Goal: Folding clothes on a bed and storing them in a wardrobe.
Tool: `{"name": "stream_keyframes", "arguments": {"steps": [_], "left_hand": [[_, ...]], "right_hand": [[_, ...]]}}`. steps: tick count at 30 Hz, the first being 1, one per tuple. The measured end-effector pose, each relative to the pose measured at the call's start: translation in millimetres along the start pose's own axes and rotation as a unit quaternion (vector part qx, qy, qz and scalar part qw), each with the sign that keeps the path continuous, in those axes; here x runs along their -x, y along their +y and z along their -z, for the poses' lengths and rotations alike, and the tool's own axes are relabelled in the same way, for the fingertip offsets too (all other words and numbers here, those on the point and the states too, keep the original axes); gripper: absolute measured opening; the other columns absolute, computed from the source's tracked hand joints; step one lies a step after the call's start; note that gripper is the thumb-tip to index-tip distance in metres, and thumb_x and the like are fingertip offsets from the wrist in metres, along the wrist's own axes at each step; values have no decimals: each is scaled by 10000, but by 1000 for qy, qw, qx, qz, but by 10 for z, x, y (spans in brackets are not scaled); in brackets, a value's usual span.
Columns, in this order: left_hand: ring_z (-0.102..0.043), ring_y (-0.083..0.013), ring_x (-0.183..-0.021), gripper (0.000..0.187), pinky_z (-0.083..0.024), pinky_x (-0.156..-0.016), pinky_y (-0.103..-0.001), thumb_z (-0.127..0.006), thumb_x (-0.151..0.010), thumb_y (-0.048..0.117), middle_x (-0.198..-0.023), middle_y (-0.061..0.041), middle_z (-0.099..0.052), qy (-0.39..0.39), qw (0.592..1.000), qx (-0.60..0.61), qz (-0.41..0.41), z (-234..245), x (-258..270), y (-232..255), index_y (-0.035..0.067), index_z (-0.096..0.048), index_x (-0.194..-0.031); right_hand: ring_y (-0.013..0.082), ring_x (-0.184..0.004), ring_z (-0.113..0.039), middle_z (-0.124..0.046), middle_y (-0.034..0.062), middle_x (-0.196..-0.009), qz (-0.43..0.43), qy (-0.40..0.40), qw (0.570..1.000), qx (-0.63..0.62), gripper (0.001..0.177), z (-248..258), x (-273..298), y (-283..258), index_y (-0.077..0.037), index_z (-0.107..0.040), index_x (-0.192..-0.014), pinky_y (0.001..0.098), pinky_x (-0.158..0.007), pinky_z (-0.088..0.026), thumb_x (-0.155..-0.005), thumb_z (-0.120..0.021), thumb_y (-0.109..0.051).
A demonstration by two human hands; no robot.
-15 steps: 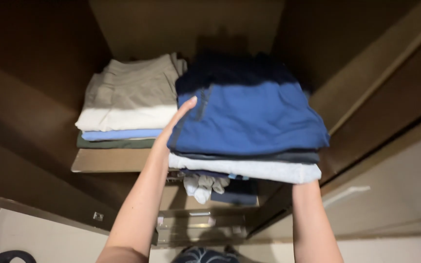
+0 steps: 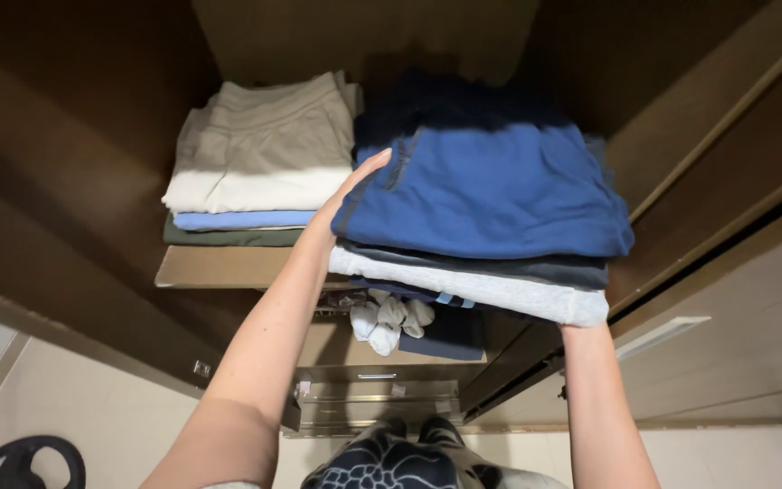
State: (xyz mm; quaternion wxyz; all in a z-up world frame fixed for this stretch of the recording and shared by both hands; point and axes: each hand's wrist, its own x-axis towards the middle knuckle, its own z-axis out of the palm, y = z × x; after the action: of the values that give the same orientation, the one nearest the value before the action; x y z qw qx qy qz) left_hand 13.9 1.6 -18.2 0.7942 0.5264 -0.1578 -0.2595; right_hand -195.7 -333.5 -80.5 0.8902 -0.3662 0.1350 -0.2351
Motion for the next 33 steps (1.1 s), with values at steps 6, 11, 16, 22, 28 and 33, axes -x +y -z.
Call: {"name": "stream_keyframes", "arguments": {"steps": [6,11,16,22,28,33], "left_hand": [[-634,-186,-1182,702,-500,-991,-316,-694,-879,534,-1336,-83,-672,-12,999,-20,-25,104,-95,-60,115,-614,-1438],[-609,-224,-1280,761,-463,-1056,-358,-647,-821,638,-1408,-70,-641,56,993,-108,-2,-95,155,98,221,-577,-1453],[-581,-245,-1346,841,-419,-1111,-381,-675,-756,688,-1470,-79,-622,44,992,-121,-17,-87,220,92,240,-590,-1463],[-255,-292,-1482,976,-185,-1193,-468,-641,-715,751,-1604,-120,-377,85,974,-209,-28,93,18,-86,284,-528,-1566],[-490,-415,-1432,1239,-383,-1190,-479,-632,-700,827,-1477,-284,-529,318,858,-380,-132,-584,1201,398,21,-359,-1602],[-228,-464,-1468,1402,-245,-1084,-811,-904,-372,810,-1589,-169,-336,33,541,-702,-462,-962,1655,460,189,-381,-1516]], "right_hand": [[239,-1285,-609,-665,31,-1373,-29,4,999,-17,459,333,41,249,-130,-568,-1404,411,-1118,-495,-1053,-458,-406],[243,-1249,-544,-583,67,-1314,217,116,952,183,425,-52,1136,352,-75,-520,-1366,433,-1111,-439,-1049,-600,-346],[403,-1533,-252,-264,222,-1632,530,13,604,596,952,-921,1759,155,-31,-365,-1520,594,-1254,-208,-839,-903,-422],[533,-1542,-22,-109,281,-1681,381,-88,434,812,1405,-1198,1345,285,-153,-304,-1604,812,-1128,-56,-416,-984,-469],[527,-1576,-22,-116,258,-1713,371,-81,362,852,1386,-884,1169,389,-195,-300,-1655,846,-1125,-68,-468,-982,-416],[539,-1575,-38,-131,250,-1724,421,-91,337,837,1333,-779,1181,352,-268,-324,-1653,876,-1109,-77,-505,-980,-436]]}}
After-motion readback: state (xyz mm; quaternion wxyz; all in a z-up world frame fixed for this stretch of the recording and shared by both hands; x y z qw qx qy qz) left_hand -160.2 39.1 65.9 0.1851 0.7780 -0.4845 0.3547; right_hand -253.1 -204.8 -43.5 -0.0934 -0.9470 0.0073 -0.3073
